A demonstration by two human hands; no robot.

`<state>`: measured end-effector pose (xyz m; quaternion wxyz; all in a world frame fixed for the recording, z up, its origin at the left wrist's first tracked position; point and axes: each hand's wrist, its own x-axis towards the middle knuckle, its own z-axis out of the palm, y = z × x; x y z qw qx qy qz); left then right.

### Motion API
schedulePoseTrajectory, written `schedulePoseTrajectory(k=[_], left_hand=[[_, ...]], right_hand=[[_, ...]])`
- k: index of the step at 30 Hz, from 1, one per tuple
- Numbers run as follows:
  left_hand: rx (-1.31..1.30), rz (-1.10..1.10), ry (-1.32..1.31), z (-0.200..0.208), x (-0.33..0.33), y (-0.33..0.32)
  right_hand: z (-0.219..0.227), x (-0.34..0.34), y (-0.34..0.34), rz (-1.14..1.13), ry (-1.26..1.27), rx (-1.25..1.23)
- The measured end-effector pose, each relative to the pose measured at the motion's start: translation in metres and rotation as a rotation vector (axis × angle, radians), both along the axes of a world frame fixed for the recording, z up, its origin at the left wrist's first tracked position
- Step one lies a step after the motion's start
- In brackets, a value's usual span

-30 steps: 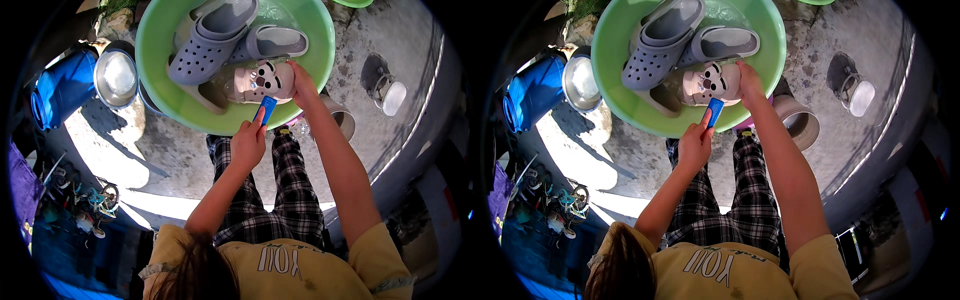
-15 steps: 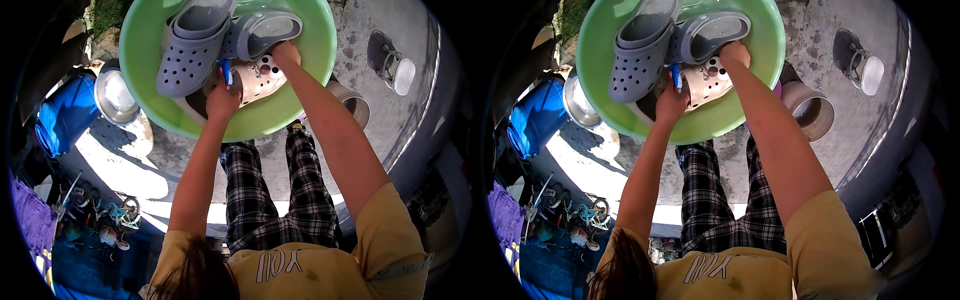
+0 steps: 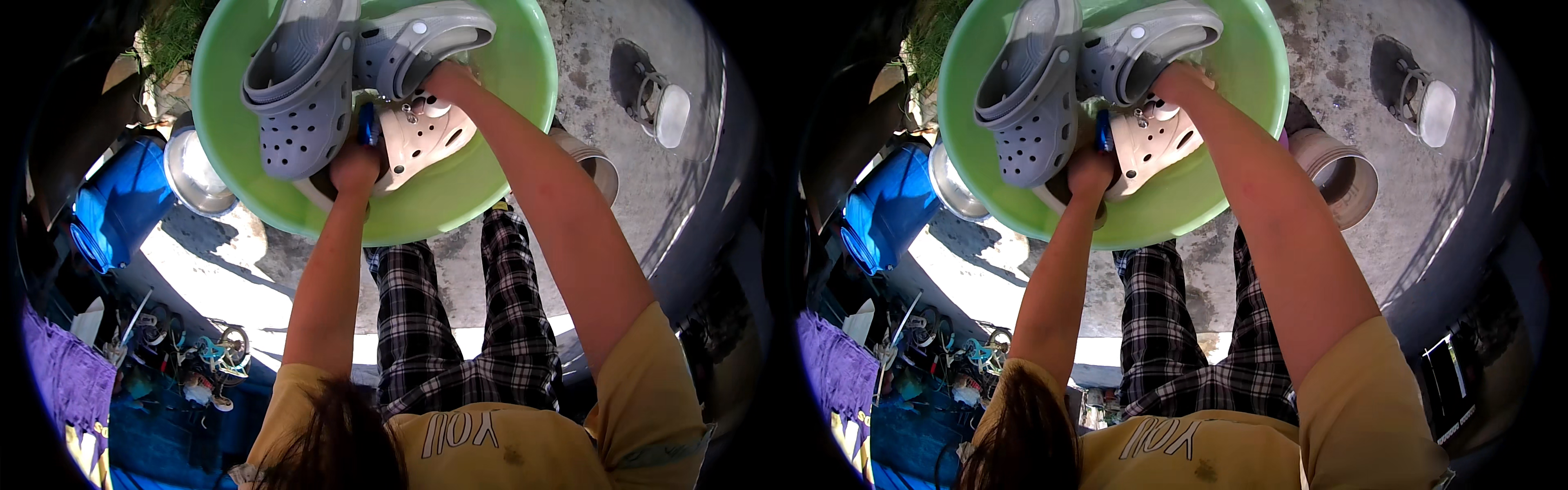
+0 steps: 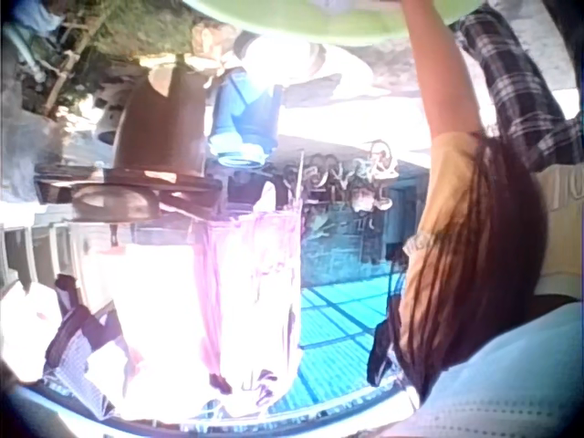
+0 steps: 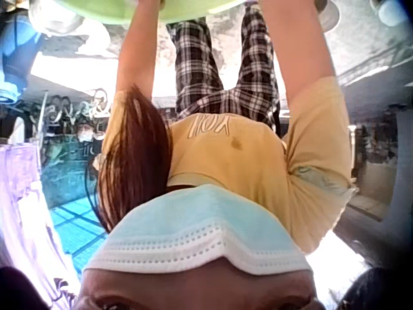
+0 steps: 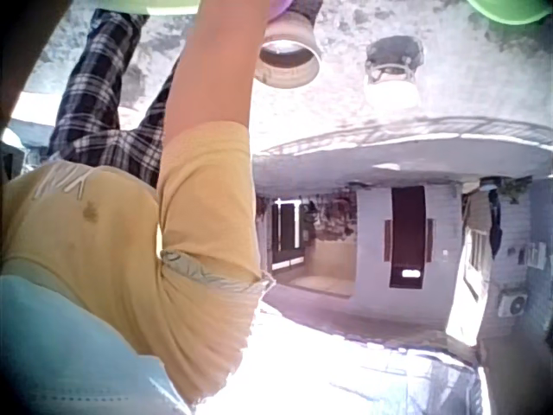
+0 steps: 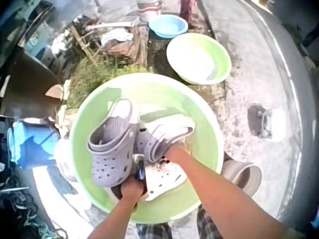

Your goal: The person washes a pair of white character-themed clogs and a pair of beige slides using a blue brush and water from a pink basin. They scrub the shoes thoroughly, rinse them, and then place the cleaned footwear on the ground to dry.

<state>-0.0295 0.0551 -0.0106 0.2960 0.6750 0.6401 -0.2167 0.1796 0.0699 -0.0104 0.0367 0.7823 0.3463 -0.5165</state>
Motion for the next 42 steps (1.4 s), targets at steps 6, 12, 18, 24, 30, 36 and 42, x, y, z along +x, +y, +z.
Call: schedulePoseTrajectory(k=[6,12,18,24,30,36,42], left_hand=[[0.258,0.251,-0.109,0.019,0.007,-0.017],[0.339,0.439,-0.209,-0.036,0.026,-0.064],[-0.233,0.351,-0.43,-0.018,-0.025,0.009],[0.091,0.117,-0.44,-0.032,-0.011,-0.003],[-0.378,0.385,-0.506,-0.052,-0.001,-0.007],[-0.608,0.644,-0.718,0.029,0.004,-0.025],[-0.553,0.687,-0.752,0.051,-0.019,-0.024]], right_hand=[[0.028,-0.014,-0.049,-0.618,-0.075,0.523],[0.03,-0.064,-0.086,-1.117,0.419,0.678],[-0.008,-0.046,-0.06,-0.879,-0.002,0.097],[-0.033,-0.097,-0.053,-1.154,-0.441,0.166],[-0.011,-0.028,-0.092,-1.196,0.371,0.142],[0.047,-0.054,-0.128,-1.34,0.264,0.521],[0.106,-0.044,-0.119,-1.139,0.269,0.812]])
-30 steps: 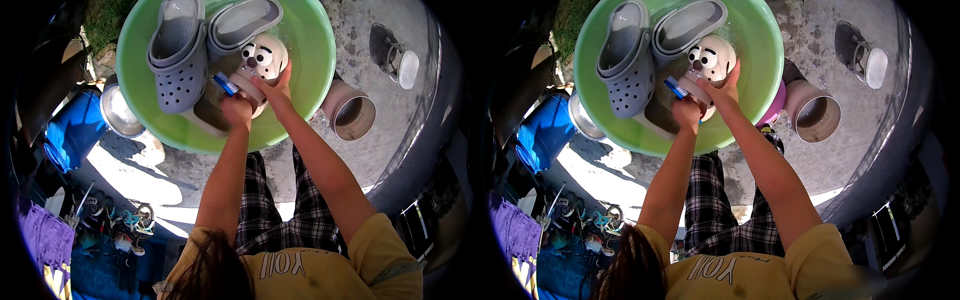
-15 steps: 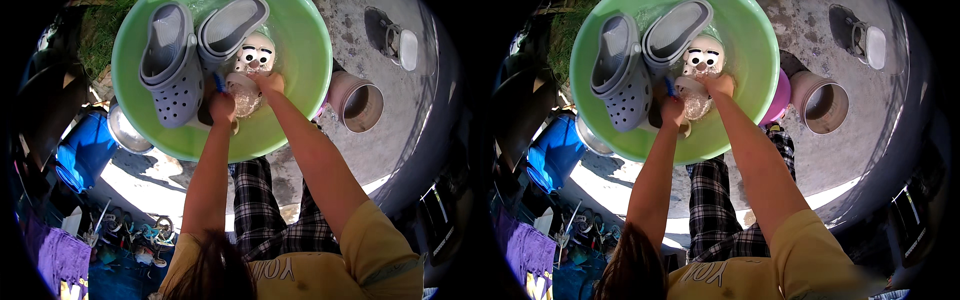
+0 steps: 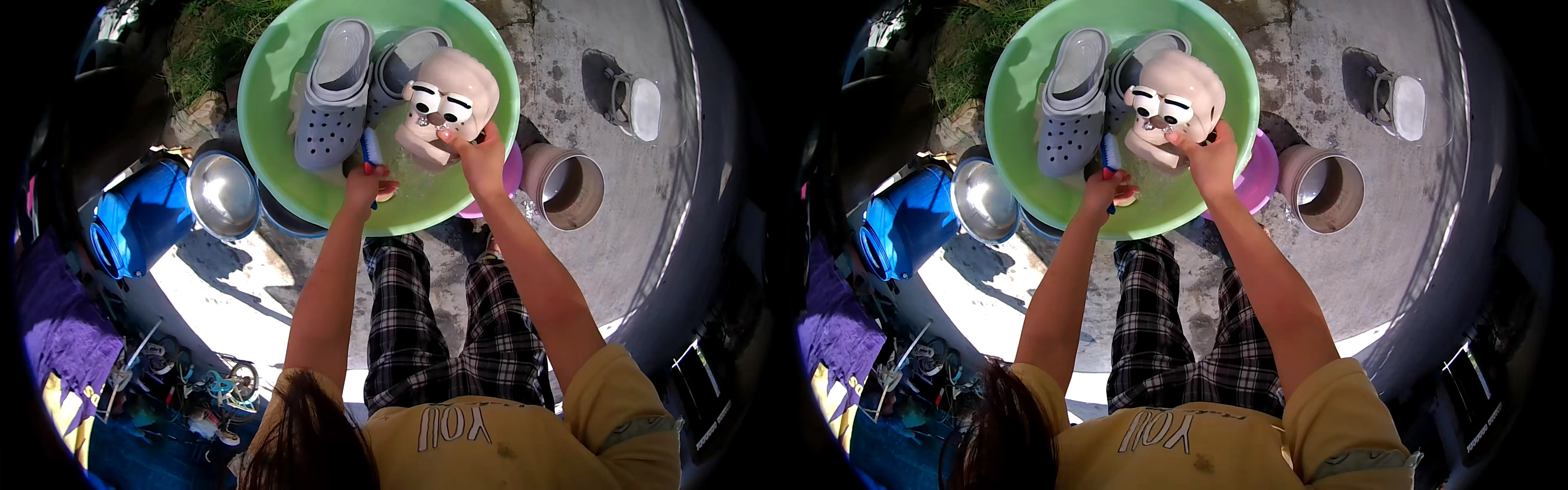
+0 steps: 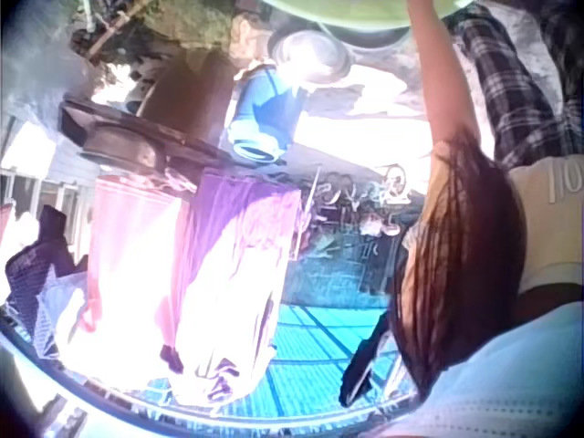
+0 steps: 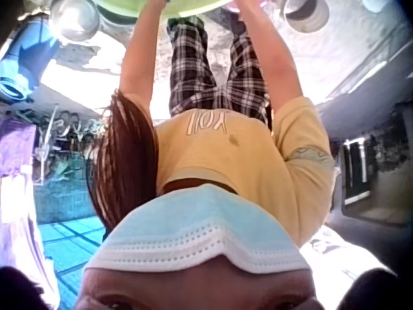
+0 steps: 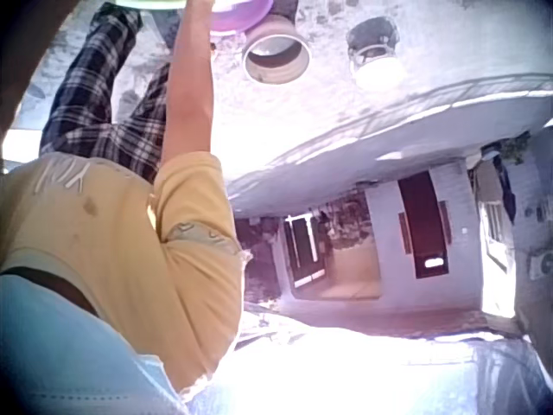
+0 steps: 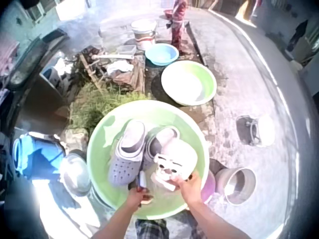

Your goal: The person washes a pair of white character-themed clogs and a pair of beige slides using a blue brush and water from a pink basin. They scrub the shoes thoroughly, rinse them, and then place the cleaned footwear on the ground to dry.

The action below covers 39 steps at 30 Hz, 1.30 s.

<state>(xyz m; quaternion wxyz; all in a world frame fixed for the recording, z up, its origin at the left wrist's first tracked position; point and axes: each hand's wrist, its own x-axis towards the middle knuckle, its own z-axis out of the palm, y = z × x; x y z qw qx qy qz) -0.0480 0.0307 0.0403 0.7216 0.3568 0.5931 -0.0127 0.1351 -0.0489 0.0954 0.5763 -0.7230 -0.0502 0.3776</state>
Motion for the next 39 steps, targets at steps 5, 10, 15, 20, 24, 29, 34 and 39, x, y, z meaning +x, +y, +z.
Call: schedulePoseTrajectory(k=[5,10,15,20,24,29,34,39], left_hand=[[0.083,0.087,-0.021,0.024,-0.014,-0.018],[0.308,0.219,-0.039,0.065,-0.028,-0.06],[0.37,0.398,-0.048,0.078,-0.04,-0.101],[0.373,0.4,-0.096,0.068,-0.057,-0.122],[0.431,0.34,-0.167,0.065,-0.079,-0.12],[0.439,0.213,-0.305,0.063,-0.113,-0.131],[0.371,-0.11,-0.415,0.077,-0.11,-0.153],[0.319,-0.58,-0.307,0.04,-0.081,-0.189]], right_hand=[[0.023,0.021,0.011,0.22,-0.297,0.264],[0.077,0.024,0.016,0.376,-0.521,0.468],[0.119,0.013,0.0,0.461,-0.699,0.45],[0.093,0.015,-0.005,0.412,-0.618,0.44],[0.093,0.006,-0.017,0.122,-0.383,0.657],[0.077,0.039,-0.089,-0.438,-0.314,0.713],[0.046,0.054,-0.179,-0.707,-0.319,0.353],[-0.062,0.051,-0.245,-0.483,-0.211,0.142]])
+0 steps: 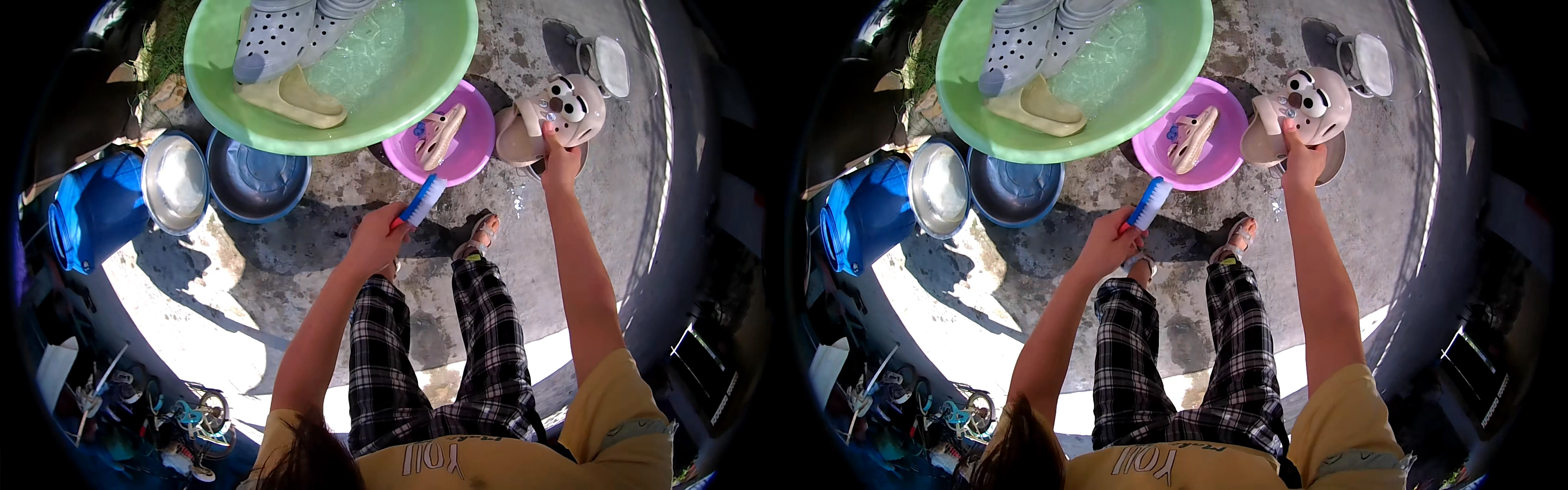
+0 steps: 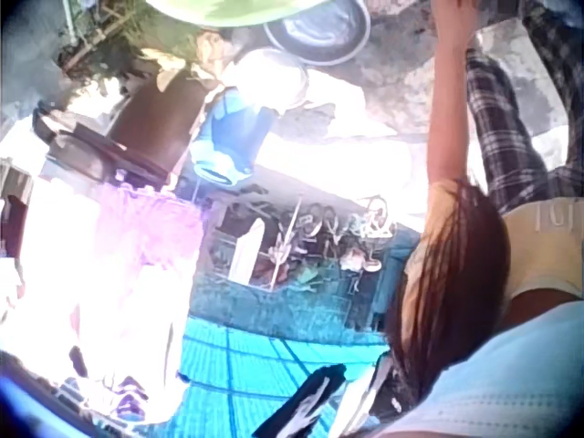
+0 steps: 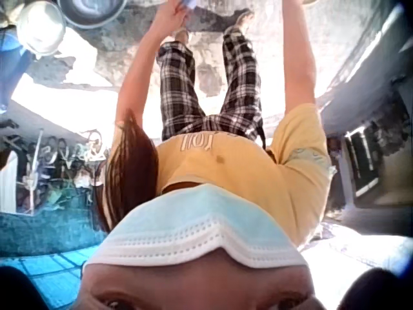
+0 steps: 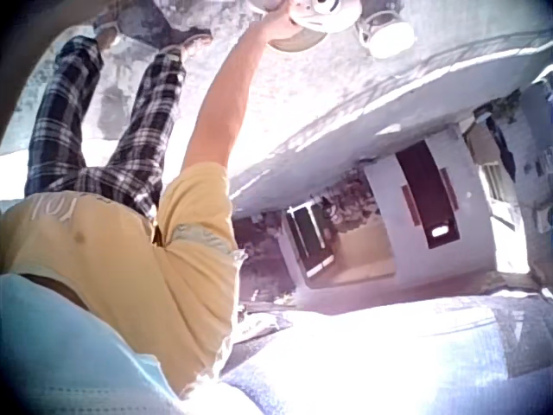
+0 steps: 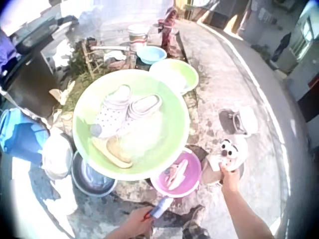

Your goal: The person washes a pair of white character-themed clogs and a pair of beige slides using a blue brush and water from a pink basin. They scrub the shoes thoroughly, rinse them, and then place the cleaned footwear on the ground to dry.

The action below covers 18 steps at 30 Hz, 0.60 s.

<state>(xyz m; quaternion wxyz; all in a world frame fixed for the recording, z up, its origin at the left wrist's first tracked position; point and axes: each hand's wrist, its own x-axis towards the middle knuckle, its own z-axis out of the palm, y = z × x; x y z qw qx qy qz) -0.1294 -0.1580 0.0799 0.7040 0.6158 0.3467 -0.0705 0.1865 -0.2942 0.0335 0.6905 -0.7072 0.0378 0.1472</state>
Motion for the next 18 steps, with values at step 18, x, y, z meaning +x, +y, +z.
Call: schedulePoseTrajectory(k=[18], left_hand=[[-0.247,0.283,-0.113,-0.299,0.132,0.058]], right_hand=[[-0.229,-0.03,0.078,0.867,0.784,0.145]])
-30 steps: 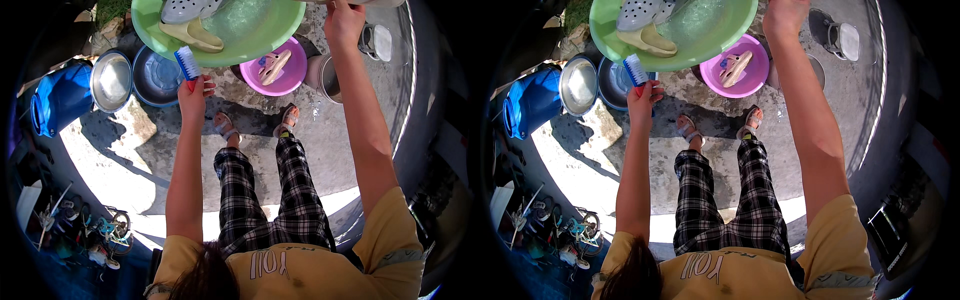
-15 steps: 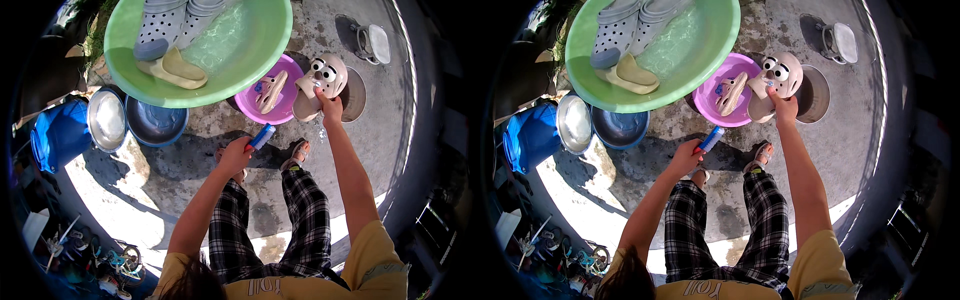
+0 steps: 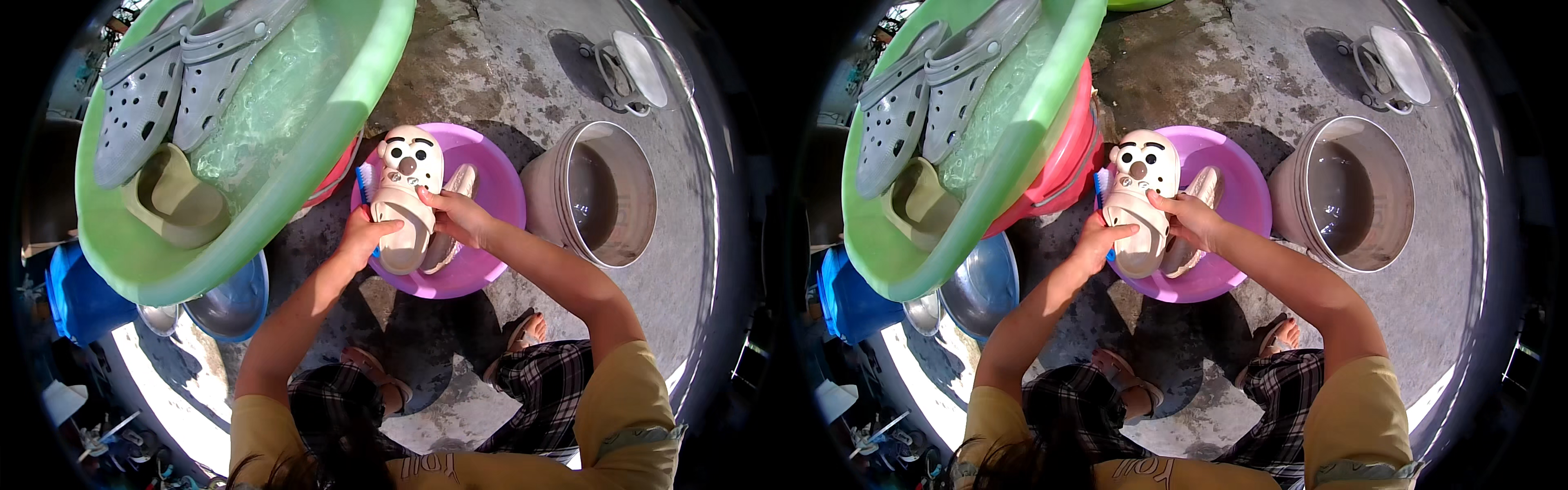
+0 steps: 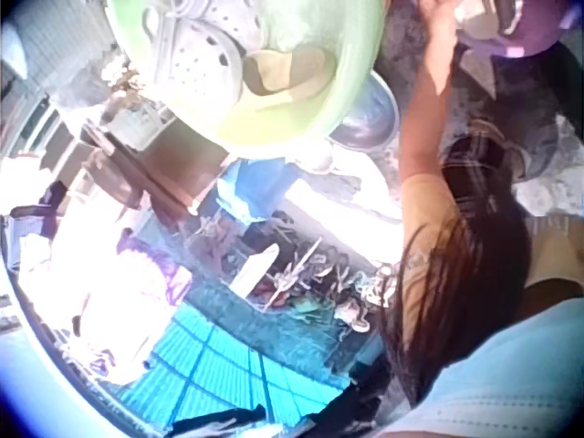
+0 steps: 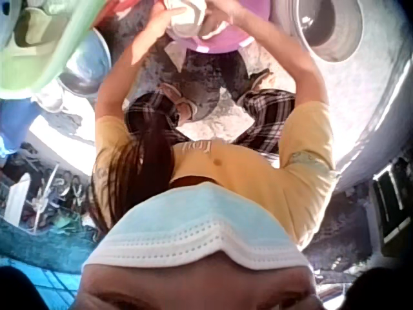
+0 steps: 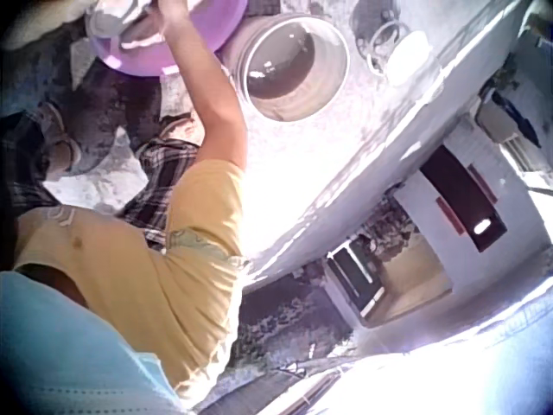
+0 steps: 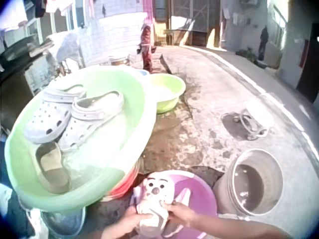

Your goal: The person washes a pair of white character-themed clogs and a pair of beige slides using a blue brush and water from a pink basin. They scrub the shoes thoroughly, rinse them, and then place the cleaned footwear on the ground to dry.

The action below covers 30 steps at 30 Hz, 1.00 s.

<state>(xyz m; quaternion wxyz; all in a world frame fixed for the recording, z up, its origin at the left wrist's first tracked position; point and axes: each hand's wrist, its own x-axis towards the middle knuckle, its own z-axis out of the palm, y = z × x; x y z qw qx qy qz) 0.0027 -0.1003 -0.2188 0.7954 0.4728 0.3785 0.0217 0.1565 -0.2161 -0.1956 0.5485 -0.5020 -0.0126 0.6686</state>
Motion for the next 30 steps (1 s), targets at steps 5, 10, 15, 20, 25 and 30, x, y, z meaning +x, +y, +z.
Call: schedulePoseTrajectory(k=[5,10,15,20,25,30], left_hand=[[1.059,-0.085,0.249,0.001,0.024,0.026],[1.382,-0.229,0.491,0.002,0.036,0.012],[1.222,-0.419,0.52,-0.027,0.031,0.005],[1.263,-0.371,0.59,-0.039,0.041,-0.016],[0.939,-0.382,0.551,-0.051,0.032,-0.011],[0.513,-0.24,0.121,-0.084,0.013,0.014]], right_hand=[[-0.057,0.019,-0.009,0.41,-1.38,0.209],[-0.026,0.009,-0.025,1.539,-1.668,0.287],[-0.069,0.019,-0.051,1.3,-1.973,0.464],[-0.057,0.031,-0.047,1.298,-1.781,0.506],[-0.007,0.045,-0.055,0.986,-1.341,0.58],[0.013,0.055,-0.052,0.225,-0.62,0.508]])
